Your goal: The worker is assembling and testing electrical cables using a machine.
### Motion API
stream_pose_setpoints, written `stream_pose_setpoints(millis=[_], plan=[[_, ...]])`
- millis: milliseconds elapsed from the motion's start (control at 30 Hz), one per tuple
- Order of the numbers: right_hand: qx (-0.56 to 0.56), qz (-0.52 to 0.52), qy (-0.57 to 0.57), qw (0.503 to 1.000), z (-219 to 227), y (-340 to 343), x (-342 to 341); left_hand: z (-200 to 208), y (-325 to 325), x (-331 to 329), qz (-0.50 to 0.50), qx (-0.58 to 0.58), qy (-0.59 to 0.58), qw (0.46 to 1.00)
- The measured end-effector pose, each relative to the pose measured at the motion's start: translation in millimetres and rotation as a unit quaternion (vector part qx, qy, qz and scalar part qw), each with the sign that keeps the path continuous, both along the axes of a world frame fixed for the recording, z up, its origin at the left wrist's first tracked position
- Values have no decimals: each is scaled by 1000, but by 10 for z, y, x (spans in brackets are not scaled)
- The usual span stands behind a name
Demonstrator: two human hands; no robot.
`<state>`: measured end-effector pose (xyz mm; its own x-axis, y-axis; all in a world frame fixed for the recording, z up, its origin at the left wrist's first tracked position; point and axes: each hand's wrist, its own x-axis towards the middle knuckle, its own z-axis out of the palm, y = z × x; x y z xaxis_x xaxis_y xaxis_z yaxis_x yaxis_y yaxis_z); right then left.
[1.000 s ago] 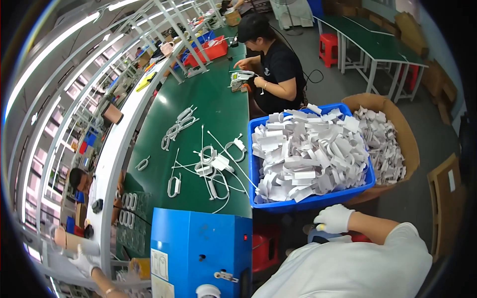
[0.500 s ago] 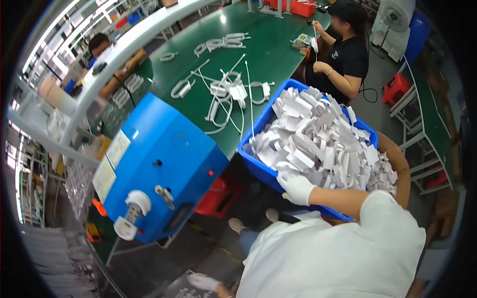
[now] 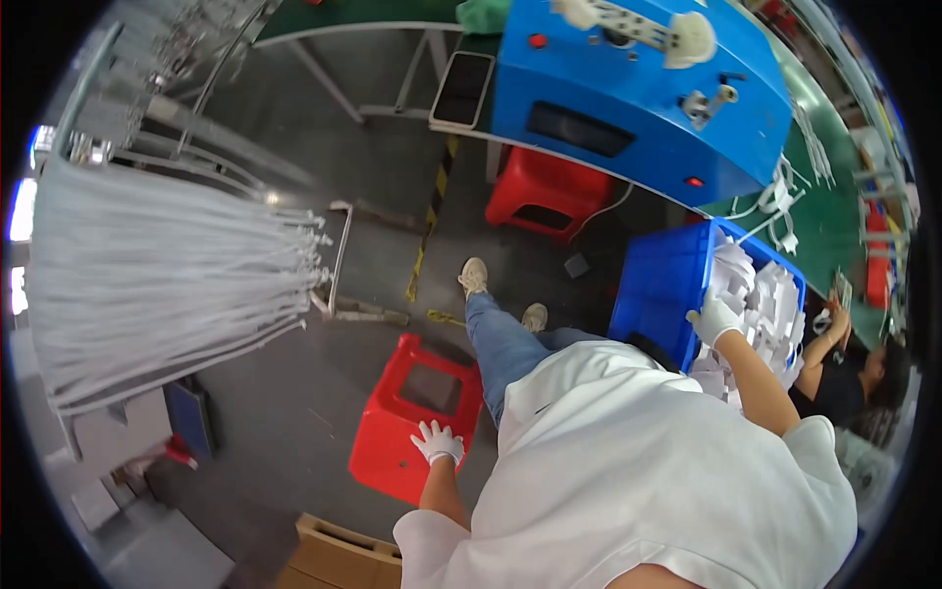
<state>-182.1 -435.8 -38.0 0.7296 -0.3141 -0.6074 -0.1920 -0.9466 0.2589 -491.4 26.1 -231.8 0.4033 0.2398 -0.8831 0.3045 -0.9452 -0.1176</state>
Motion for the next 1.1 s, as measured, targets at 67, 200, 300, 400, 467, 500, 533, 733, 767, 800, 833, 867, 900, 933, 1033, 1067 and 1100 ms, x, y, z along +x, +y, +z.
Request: stream_pose_setpoints(millis=[67, 200, 300, 400, 467, 500, 533, 733, 767, 800, 833, 867, 900, 933, 1033, 1067, 1100], plan=[[-16, 31, 18, 999, 62, 58, 81, -13, -5, -28, -4, 14, 7, 1000], [-21, -7, 20, 1000, -33, -66, 88, -27, 209, 194, -6, 54, 19, 998], [-47, 15, -2, 999, -52, -36, 45, -115, 506, 333, 0, 70, 29, 997], [-31, 4, -45, 998, 30, 30, 52, -187, 726, 617, -27, 69, 95, 993], [-19, -23, -53, 998, 31, 84, 44, -317, 867, 683, -45, 68, 167, 983], [-31, -15, -54, 998, 28, 98, 51, -350, 887, 757, -51, 69, 184, 979], [-28, -29, -53, 998, -64, 41, 44, -375, 895, 833, -56, 70, 201, 976], [-38, -71, -17, 997, -50, -28, 125, -514, 1012, 969, -54, 52, 163, 984], [-55, -64, -5, 996, -105, -58, 124, -607, 1030, 965, -58, 52, 165, 983], [-75, -62, 24, 995, -126, -18, 166, -710, 1063, 970, -61, 54, 194, 978], [-94, -64, 53, 992, -126, 15, 205, -831, 1138, 985, -68, 58, 223, 971], [-115, -65, 87, 987, -111, 133, 273, -1041, 1255, 896, -55, 63, 266, 960], [-144, -74, 122, 979, -39, 250, 345, -1136, 1274, 990, -28, 62, 281, 957], [-160, -89, 121, 976, 164, 507, 475, -1115, 1242, 1075, -1, 59, 301, 952], [-180, -77, 126, 973, 282, 603, 825, -1326, 1348, 1080, 55, 84, 391, 915], [-180, -64, 135, 972, 244, 484, 836, -1591, 1432, 814, 70, 91, 395, 912], [-187, -50, 145, 970, 211, 506, 860, -1763, 1417, 642, 37, 85, 384, 919]])
